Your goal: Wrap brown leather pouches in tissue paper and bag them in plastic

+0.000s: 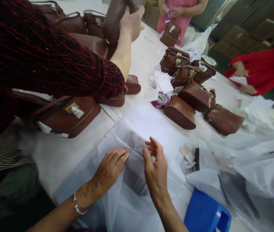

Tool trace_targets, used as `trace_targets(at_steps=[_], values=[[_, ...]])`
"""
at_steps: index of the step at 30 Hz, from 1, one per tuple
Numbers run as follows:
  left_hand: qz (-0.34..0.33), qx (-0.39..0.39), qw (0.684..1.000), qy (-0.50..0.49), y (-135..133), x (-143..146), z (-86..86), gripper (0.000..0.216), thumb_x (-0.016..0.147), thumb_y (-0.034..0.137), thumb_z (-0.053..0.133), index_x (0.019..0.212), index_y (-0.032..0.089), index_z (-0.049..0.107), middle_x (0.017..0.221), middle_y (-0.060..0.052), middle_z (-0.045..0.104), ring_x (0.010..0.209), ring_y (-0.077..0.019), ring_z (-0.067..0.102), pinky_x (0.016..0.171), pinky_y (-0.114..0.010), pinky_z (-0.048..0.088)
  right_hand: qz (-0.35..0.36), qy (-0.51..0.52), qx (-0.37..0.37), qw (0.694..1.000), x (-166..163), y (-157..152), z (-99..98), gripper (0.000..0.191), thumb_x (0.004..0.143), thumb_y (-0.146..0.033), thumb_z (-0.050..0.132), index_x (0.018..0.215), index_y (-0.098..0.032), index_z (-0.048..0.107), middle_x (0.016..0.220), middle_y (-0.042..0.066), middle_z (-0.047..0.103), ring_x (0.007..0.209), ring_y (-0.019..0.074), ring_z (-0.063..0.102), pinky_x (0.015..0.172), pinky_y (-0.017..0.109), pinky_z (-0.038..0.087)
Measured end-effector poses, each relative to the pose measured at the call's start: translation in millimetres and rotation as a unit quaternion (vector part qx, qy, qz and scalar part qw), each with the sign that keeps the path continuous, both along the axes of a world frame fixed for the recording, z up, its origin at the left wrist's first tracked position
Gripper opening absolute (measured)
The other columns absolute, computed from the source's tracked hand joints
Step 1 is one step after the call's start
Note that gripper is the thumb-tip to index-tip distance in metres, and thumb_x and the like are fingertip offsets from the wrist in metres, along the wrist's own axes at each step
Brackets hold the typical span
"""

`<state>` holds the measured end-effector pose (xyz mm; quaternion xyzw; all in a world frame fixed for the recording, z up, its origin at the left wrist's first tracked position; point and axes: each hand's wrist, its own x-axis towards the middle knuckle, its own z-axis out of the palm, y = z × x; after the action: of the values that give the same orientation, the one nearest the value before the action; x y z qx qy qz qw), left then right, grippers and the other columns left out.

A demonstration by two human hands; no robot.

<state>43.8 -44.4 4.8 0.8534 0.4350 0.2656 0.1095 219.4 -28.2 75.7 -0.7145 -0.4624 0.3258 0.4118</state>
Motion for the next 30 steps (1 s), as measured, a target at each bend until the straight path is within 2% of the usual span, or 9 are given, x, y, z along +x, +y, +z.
trace_targets(at_steps=[2, 4, 7, 11, 14, 18, 21, 26, 30], values=[[0.001, -0.006, 1.000, 0.000, -0.4, 0.1, -1.9, 0.032, 0.096, 0.009, 0.046, 0.127, 0.014, 0.055, 0.120, -0.011, 0.064, 0.115, -0.0235, 0.059, 0.100, -0.041, 0.049, 0.072, -0.140, 0.061, 0.986, -11.4, 20.1, 0.1, 0.053, 0.095, -0.043, 0.049, 0.141, -0.018, 0.045, 0.138, 0.016, 0.057, 0.127, 0.0273, 0.053, 0.108, 0.051, 0.042], [0.002, -0.016, 1.000, 0.001, -1.1, -0.1, -4.0, 0.031, 0.096, 0.009, 0.046, 0.125, 0.014, 0.055, 0.119, -0.012, 0.064, 0.115, -0.0240, 0.058, 0.099, -0.041, 0.050, 0.135, -0.243, 0.075, 0.958, -24.5, 41.2, -6.4, 0.060, 0.097, -0.043, 0.046, 0.149, -0.015, 0.034, 0.152, 0.017, 0.042, 0.143, 0.0299, 0.034, 0.117, 0.056, 0.027], [0.009, -0.017, 1.000, -0.010, -2.9, -0.8, -6.7, 0.030, 0.097, 0.010, 0.046, 0.125, 0.013, 0.055, 0.119, -0.013, 0.063, 0.115, -0.0240, 0.059, 0.098, -0.041, 0.052, 0.204, -0.348, 0.053, 0.914, -37.6, 62.9, -28.4, 0.065, 0.097, -0.046, 0.047, 0.152, -0.014, 0.030, 0.160, 0.015, 0.030, 0.151, 0.0317, 0.016, 0.121, 0.059, 0.014], [0.026, -0.009, 0.999, -0.034, -5.2, -1.5, -9.2, 0.028, 0.099, 0.015, 0.046, 0.126, 0.013, 0.053, 0.119, -0.013, 0.064, 0.115, -0.0236, 0.060, 0.097, -0.040, 0.053, 0.251, -0.414, 0.046, 0.874, -38.9, 68.9, -56.9, 0.066, 0.095, -0.049, 0.051, 0.150, -0.015, 0.036, 0.159, 0.015, 0.031, 0.151, 0.0330, 0.014, 0.122, 0.060, 0.005], [0.027, -0.007, 0.999, -0.044, -4.9, -1.9, -9.7, 0.022, 0.099, 0.016, 0.047, 0.119, 0.014, 0.056, 0.116, -0.012, 0.065, 0.112, -0.0236, 0.061, 0.096, -0.040, 0.054, 0.257, -0.409, 0.019, 0.875, -34.3, 71.5, -55.3, 0.066, 0.095, -0.052, 0.050, 0.149, -0.016, 0.037, 0.159, 0.014, 0.031, 0.151, 0.0342, 0.015, 0.122, 0.060, 0.004], [0.012, -0.011, 0.999, -0.046, -2.3, -3.8, -9.3, 0.021, 0.097, 0.014, 0.050, 0.117, 0.014, 0.057, 0.115, -0.012, 0.065, 0.111, -0.0233, 0.062, 0.095, -0.040, 0.055, 0.254, -0.299, -0.048, 0.919, -22.7, 75.7, -26.2, 0.067, 0.100, -0.055, 0.034, 0.153, -0.014, 0.028, 0.159, 0.014, 0.032, 0.148, 0.0306, 0.026, 0.120, 0.055, 0.020], [-0.002, 0.003, 0.999, -0.041, -1.4, -6.9, -8.8, 0.026, 0.094, 0.011, 0.053, 0.119, 0.014, 0.056, 0.118, -0.013, 0.065, 0.112, -0.0241, 0.062, 0.094, -0.041, 0.055, 0.203, -0.299, -0.026, 0.932, -16.1, 64.1, -12.2, 0.066, 0.101, -0.053, 0.029, 0.154, -0.014, 0.024, 0.160, 0.014, 0.030, 0.149, 0.0289, 0.023, 0.120, 0.055, 0.021], [-0.014, -0.015, 1.000, -0.022, -10.0, -15.3, 2.2, 0.035, 0.089, 0.011, 0.057, 0.124, 0.016, 0.056, 0.126, -0.013, 0.063, 0.119, -0.0261, 0.059, 0.098, -0.044, 0.052, 0.225, -0.432, 0.027, 0.873, -20.5, 34.0, -39.0, 0.062, 0.097, -0.048, 0.048, 0.150, -0.019, 0.036, 0.160, 0.013, 0.030, 0.151, 0.0303, 0.015, 0.122, 0.057, 0.010], [-0.090, -0.020, 0.996, -0.003, -26.2, -22.3, 22.3, 0.025, 0.089, 0.017, 0.063, 0.114, 0.018, 0.061, 0.120, -0.010, 0.066, 0.119, -0.0260, 0.058, 0.108, -0.048, 0.043, 0.236, -0.412, 0.006, 0.880, -16.8, 35.5, -50.6, 0.060, 0.097, -0.048, 0.047, 0.149, -0.020, 0.037, 0.159, 0.012, 0.033, 0.149, 0.0291, 0.022, 0.122, 0.055, 0.011]])
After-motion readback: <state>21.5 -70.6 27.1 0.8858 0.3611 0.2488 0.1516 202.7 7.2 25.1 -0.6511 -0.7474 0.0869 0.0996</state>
